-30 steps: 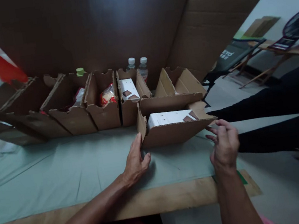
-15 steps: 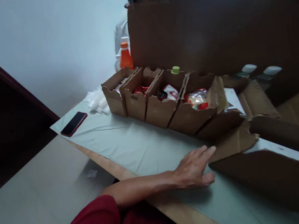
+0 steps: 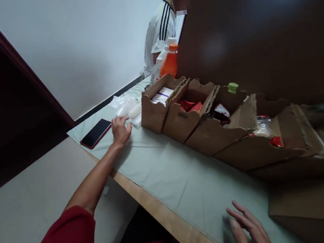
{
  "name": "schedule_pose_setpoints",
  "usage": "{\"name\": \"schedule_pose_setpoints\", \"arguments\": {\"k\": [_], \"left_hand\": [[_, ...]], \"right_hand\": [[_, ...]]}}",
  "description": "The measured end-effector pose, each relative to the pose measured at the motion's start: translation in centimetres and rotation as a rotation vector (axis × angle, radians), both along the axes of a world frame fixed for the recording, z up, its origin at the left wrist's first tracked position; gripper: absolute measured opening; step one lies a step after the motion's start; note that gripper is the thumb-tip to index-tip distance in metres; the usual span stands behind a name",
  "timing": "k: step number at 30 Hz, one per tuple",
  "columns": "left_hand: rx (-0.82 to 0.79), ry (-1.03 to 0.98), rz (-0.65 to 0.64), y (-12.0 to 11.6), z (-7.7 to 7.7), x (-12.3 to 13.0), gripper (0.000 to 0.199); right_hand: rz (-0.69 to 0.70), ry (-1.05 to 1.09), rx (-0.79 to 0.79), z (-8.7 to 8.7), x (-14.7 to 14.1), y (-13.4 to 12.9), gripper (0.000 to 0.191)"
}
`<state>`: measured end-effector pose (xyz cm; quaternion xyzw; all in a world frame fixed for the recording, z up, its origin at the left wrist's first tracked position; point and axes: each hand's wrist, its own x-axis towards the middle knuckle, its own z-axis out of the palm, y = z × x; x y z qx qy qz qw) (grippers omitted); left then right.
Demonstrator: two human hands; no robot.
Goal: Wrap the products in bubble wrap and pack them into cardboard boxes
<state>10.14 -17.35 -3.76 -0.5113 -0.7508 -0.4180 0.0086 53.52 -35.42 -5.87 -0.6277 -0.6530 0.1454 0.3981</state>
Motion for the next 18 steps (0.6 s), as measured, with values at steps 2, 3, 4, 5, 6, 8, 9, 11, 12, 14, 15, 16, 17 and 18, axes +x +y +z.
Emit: {"name": "schedule_pose_setpoints", "arguments": {"k": [2,3,4,5,6,8,9,11,12,14,15,16,17,18], "left_hand": [[-0.018,0.027,0.035,3.1,0.4,-0.8,0.025],[-0.028,0.038,0.043,4.5,0.5,-1.0,0.025],[-0.039,0.047,0.047,5.7,0.7,-1.1,0.023],[-0.047,0.055,0.049,6.5,0.8,-1.2,0.02],[-0.051,0.062,0.051,7.0,0.9,-1.3,0.017],[-0.039,0.081,0.06,6.7,1.2,-1.3,0.013],[-0.027,0.093,0.071,5.9,1.3,-1.1,0.012],[0.025,0.118,0.094,3.2,1.2,-0.5,0.012],[0.058,0.121,0.094,1.4,0.9,0.1,0.013],[0.152,0.09,0.041,-2.6,0.0,1.9,0.017],[0.186,0.058,-0.014,-4.6,-0.6,3.1,0.019],[0.203,0.026,-0.066,-6.5,-1.3,4.6,0.021],[0.2,0.011,-0.099,-8.2,-2.1,6.2,0.023],[0.192,-0.005,-0.135,-9.7,-2.8,7.9,0.024]], "right_hand": [[0.053,-0.02,-0.011,-0.2,-0.5,0.4,0.034],[0.08,-0.026,-0.012,-0.4,-0.6,0.4,0.033],[0.105,-0.03,-0.015,-0.5,-0.7,0.4,0.032],[0.125,-0.035,-0.018,-0.7,-0.7,0.3,0.031],[0.144,-0.042,-0.024,-0.9,-0.7,0.2,0.03],[0.16,-0.05,-0.041,-1.2,-0.8,0.0,0.028],[0.167,-0.048,-0.055,-1.3,-0.9,0.0,0.028],[0.194,-0.018,-0.098,-1.3,-1.5,0.2,0.027],[0.217,0.007,-0.121,-1.1,-1.9,0.5,0.027],[0.279,0.048,-0.162,-0.5,-3.1,1.2,0.028],[0.311,0.06,-0.179,-0.1,-3.8,1.6,0.028],[0.347,0.065,-0.196,0.3,-4.5,2.1,0.028],[0.387,0.065,-0.213,0.7,-5.2,2.6,0.028],[0.426,0.065,-0.226,1.1,-5.8,3.1,0.028]]}}
